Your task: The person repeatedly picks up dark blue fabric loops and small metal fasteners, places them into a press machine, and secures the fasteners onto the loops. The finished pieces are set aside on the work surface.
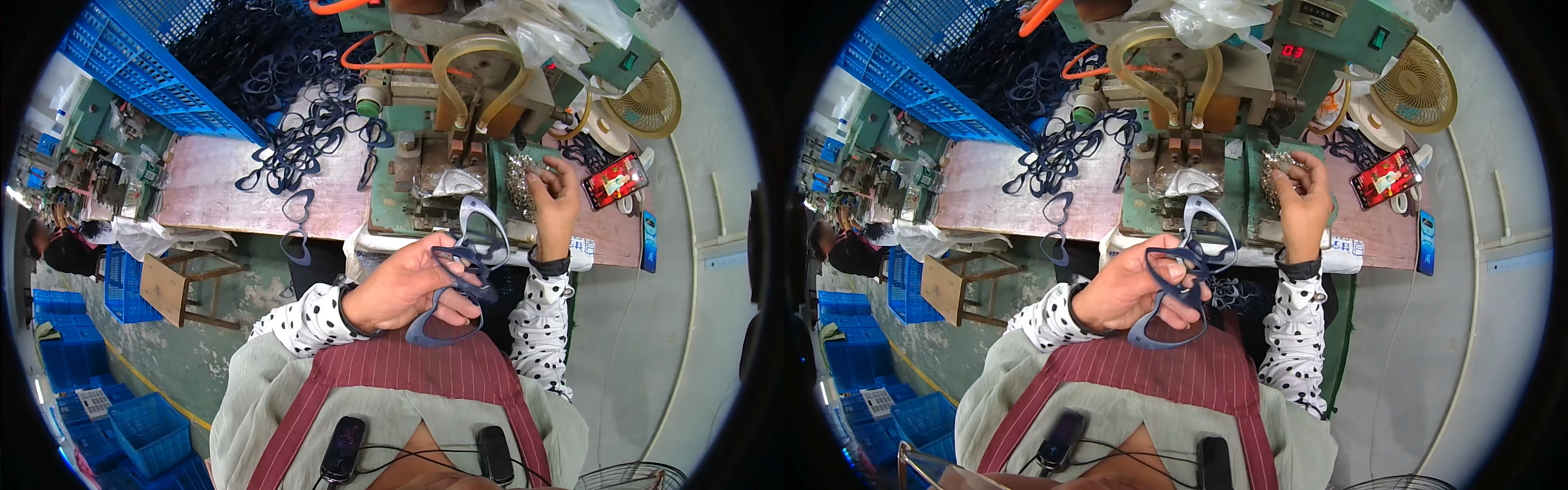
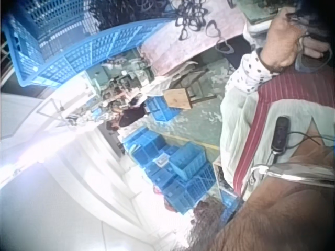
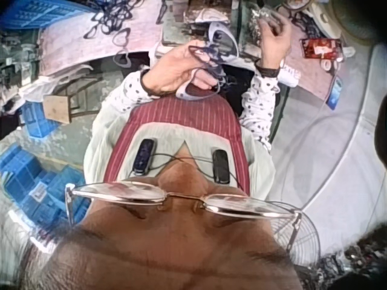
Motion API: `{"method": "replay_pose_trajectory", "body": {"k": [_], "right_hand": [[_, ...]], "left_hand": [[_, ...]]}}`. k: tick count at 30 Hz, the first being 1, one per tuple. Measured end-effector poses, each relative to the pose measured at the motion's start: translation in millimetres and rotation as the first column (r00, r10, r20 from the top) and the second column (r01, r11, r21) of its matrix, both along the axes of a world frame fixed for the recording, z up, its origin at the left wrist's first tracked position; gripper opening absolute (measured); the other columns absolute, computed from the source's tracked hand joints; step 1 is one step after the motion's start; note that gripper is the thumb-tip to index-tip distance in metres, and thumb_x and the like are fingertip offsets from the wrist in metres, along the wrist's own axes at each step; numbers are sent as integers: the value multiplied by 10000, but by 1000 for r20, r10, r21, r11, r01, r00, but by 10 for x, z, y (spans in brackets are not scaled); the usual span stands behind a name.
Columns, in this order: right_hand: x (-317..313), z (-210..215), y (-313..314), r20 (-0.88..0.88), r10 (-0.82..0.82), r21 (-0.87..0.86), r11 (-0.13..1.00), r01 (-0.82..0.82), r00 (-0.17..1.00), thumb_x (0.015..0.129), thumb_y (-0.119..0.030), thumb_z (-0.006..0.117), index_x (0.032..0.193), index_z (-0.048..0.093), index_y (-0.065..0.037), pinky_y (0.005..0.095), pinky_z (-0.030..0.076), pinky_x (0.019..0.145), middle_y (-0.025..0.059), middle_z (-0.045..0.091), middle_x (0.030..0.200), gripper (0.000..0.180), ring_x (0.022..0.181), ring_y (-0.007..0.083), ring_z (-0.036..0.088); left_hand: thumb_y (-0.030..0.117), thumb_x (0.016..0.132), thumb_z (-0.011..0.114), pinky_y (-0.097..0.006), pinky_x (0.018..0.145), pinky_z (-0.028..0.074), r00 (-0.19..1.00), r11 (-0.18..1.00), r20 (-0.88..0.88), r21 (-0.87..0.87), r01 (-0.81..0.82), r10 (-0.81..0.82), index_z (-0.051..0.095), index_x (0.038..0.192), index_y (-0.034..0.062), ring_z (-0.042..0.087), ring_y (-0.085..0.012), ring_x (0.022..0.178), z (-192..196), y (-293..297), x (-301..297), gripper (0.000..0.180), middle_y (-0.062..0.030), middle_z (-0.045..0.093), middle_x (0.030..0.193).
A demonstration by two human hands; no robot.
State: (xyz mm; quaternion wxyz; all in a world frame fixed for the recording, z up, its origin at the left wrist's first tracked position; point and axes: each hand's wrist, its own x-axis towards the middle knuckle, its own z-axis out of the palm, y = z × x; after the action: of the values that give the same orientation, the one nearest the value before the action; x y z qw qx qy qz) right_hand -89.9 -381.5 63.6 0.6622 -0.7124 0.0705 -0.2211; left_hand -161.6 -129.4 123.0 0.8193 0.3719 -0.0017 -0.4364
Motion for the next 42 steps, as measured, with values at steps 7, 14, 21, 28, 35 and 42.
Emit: {"method": "replay_pose_trajectory", "body": {"k": [7, 14, 21, 28, 35, 42], "right_hand": [[26, -152, -172, -1, -89, -61, 994, 89, 996, 875, -27, 659, 1179, 546, -6, 222, 473, 727, 74, 682, 941, 325, 798, 97, 596], [35, -332, -352, -2, -353, -535, 790, 298, 936, 847, -101, 688, 1116, 605, -5, 309, 506, 730, 121, 706, 903, 297, 786, 189, 663], [-84, -489, -574, -94, -261, -729, 676, 112, 961, 816, -168, 708, 1053, 644, -3, 401, 509, 760, 170, 683, 905, 296, 848, 334, 656], [13, -675, -519, -158, -240, -877, 480, -24, 958, 837, -184, 689, 996, 679, -25, 426, 484, 823, 190, 642, 908, 225, 908, 371, 611], [140, -949, -792, -177, -153, -560, 828, 29, 972, 943, -278, 610, 1131, 656, 30, 352, 481, 865, 187, 677, 1107, 364, 976, 288, 635], [285, -1202, -981, 31, -162, -698, 703, 137, 986, 995, -274, 538, 1126, 633, 19, 359, 501, 828, 181, 677, 1070, 335, 947, 319, 645]], "left_hand": [[153, 1024, 460, -372, 730, 625, 992, 992, -22, -11, -125, 125, 460, 1146, 83, 708, -276, 922, -142, -108, 251, 140, -215, 629, 1140], [155, 1014, 484, -376, 707, 635, 987, 988, -100, -78, -132, 124, 483, 1140, 72, 709, -291, 928, -158, -134, 284, 151, -236, 624, 1159], [158, 1007, 501, -375, 705, 631, 981, 981, -90, -79, -178, 170, 491, 1133, 83, 710, -284, 921, -182, -151, 234, 147, -229, 623, 1173], [249, 1000, 534, -369, 682, 593, 981, 971, -26, -140, -192, 190, 460, 1139, 103, 702, -270, 860, -275, -218, 163, 214, -193, 621, 1168], [156, 874, 629, -331, 741, 504, 134, 353, 950, 232, -906, -281, 631, 989, 113, 610, -309, 942, -625, 624, 33, 123, -53, 610, 1109], [180, 806, 542, -381, 819, 452, 333, -172, 547, 325, -930, -768, 653, 1165, 257, 541, -266, 1020, -1531, 2027, 46, 383, -134, 495, 1346]]}}
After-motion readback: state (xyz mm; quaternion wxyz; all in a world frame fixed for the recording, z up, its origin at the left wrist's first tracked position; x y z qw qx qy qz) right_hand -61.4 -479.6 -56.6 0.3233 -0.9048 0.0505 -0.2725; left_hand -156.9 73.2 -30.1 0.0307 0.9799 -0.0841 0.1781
